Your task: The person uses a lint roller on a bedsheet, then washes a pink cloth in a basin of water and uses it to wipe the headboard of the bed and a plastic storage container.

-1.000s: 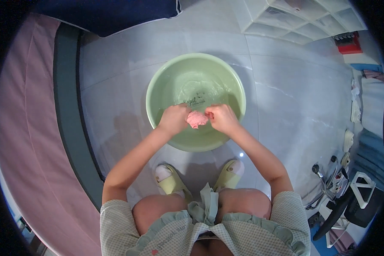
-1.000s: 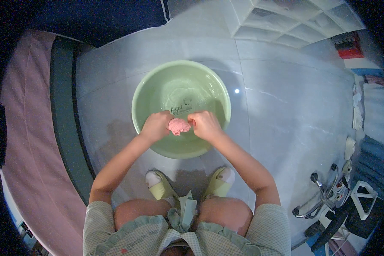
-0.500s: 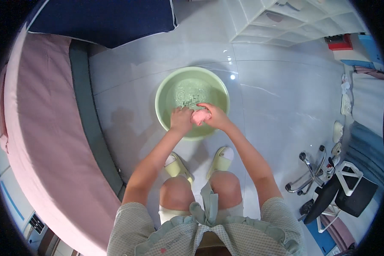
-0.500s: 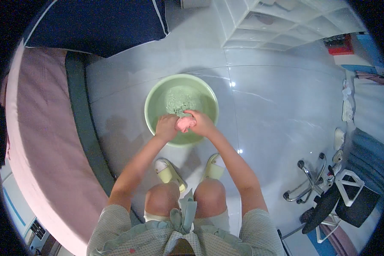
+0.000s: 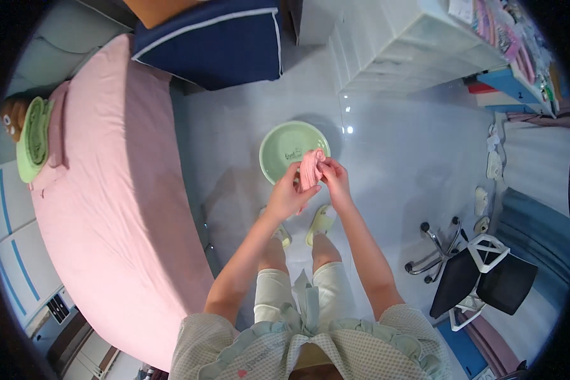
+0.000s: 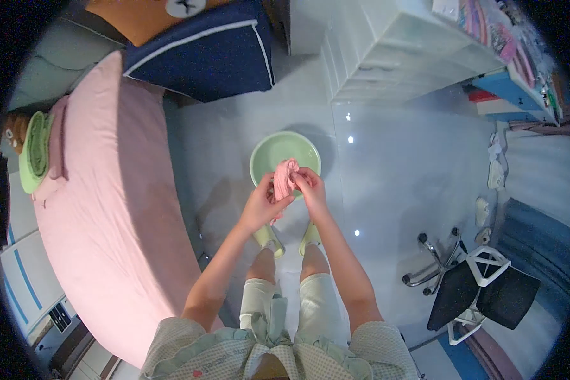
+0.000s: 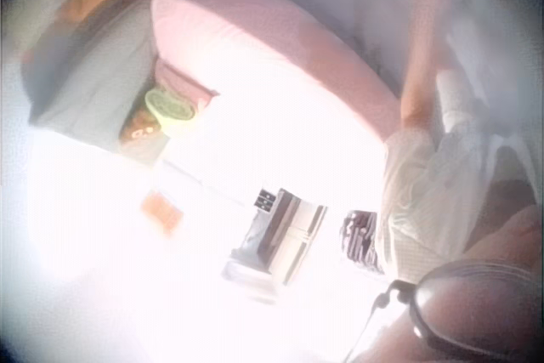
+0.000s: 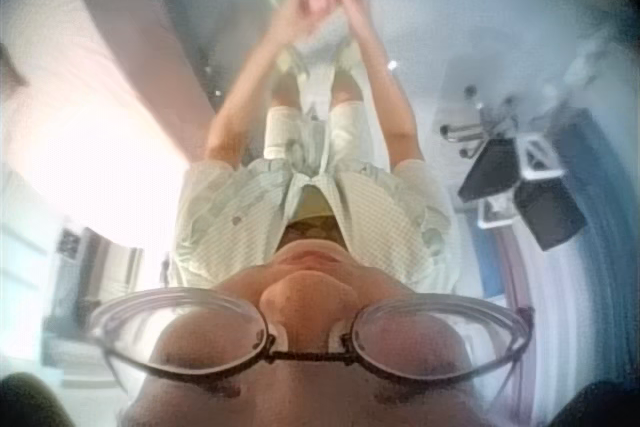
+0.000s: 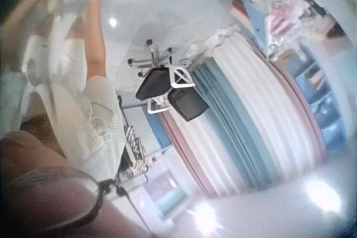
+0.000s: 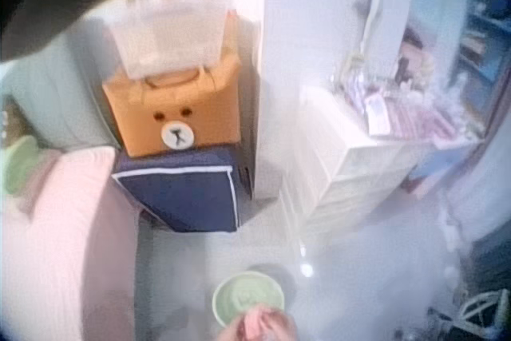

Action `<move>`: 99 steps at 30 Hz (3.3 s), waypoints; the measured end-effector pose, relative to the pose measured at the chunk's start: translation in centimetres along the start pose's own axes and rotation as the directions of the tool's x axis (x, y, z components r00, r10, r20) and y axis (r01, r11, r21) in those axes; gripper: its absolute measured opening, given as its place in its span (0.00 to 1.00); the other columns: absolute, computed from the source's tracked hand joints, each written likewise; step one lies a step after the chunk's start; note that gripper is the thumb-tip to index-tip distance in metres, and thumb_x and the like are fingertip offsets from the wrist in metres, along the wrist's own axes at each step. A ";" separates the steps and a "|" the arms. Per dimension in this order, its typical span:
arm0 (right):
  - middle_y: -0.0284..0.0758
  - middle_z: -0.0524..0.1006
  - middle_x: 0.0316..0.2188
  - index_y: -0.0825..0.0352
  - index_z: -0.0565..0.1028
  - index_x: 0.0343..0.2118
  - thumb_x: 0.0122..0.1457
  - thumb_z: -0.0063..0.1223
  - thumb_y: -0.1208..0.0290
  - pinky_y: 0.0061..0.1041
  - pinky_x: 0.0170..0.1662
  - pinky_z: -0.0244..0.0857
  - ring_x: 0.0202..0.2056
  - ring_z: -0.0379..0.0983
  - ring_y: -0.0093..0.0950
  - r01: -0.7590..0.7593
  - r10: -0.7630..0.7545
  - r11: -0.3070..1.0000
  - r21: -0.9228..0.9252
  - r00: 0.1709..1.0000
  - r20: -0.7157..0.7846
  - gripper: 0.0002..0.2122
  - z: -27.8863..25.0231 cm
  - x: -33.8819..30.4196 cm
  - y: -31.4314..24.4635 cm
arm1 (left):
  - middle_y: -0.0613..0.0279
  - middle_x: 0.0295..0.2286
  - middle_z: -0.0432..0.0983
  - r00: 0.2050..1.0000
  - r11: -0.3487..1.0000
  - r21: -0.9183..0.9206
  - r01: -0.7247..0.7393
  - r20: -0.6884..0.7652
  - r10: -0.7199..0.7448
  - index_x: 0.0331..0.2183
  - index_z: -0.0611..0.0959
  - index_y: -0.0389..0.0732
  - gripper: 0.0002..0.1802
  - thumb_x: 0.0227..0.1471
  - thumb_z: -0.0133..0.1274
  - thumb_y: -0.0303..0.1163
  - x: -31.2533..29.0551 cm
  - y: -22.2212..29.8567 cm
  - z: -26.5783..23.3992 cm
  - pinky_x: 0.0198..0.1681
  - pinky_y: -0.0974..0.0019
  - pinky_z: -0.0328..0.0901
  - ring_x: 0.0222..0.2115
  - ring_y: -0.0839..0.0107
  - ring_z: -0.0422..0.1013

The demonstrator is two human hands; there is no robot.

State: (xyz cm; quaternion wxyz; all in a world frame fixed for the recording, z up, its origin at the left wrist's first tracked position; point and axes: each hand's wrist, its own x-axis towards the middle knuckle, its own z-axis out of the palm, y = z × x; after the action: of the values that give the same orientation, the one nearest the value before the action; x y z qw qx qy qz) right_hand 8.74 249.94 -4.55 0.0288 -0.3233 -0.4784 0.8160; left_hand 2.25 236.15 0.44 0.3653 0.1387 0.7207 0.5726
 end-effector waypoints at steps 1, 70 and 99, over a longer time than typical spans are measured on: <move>0.28 0.75 0.32 0.69 0.73 0.37 0.57 0.51 0.65 0.22 0.42 0.64 0.37 0.70 0.18 0.019 -0.019 1.000 0.000 1.000 0.017 0.11 1.3 -1.1 -2.5 | 0.61 0.27 0.75 0.998 0.994 -0.096 0.057 0.033 -0.054 0.44 0.68 0.37 0.23 0.47 0.58 0.30 -1.0 2.4 -0.5 0.20 0.70 0.65 0.24 0.75 0.74; 0.27 0.74 0.31 0.66 0.71 0.38 0.57 0.50 0.76 0.14 0.40 0.61 0.34 0.69 0.17 0.408 -0.338 0.913 -0.029 0.792 0.509 0.06 51.6 -3.5 -33.3 | 0.69 0.18 0.70 0.629 0.902 -0.095 -0.420 -0.747 0.215 0.30 0.80 0.36 0.13 0.58 0.47 0.35 -15.8 37.9 -40.3 0.24 0.74 0.61 0.19 0.80 0.65; 0.35 0.73 0.30 0.65 0.77 0.34 0.48 0.58 0.74 0.21 0.29 0.65 0.23 0.71 0.25 0.859 -0.549 0.163 -0.485 0.488 0.679 0.08 67.8 14.1 -46.4 | 0.61 0.38 0.72 0.303 0.792 0.376 -0.482 -0.776 0.553 0.46 0.73 0.36 0.31 0.35 0.56 0.12 1.2 41.2 -60.8 0.41 0.67 0.65 0.39 0.67 0.69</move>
State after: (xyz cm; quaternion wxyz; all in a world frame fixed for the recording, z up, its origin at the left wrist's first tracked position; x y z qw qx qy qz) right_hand -52.19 228.43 48.11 0.1820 0.1183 -0.8721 0.4385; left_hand -49.25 205.50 42.90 -0.2513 0.0723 0.7381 0.6219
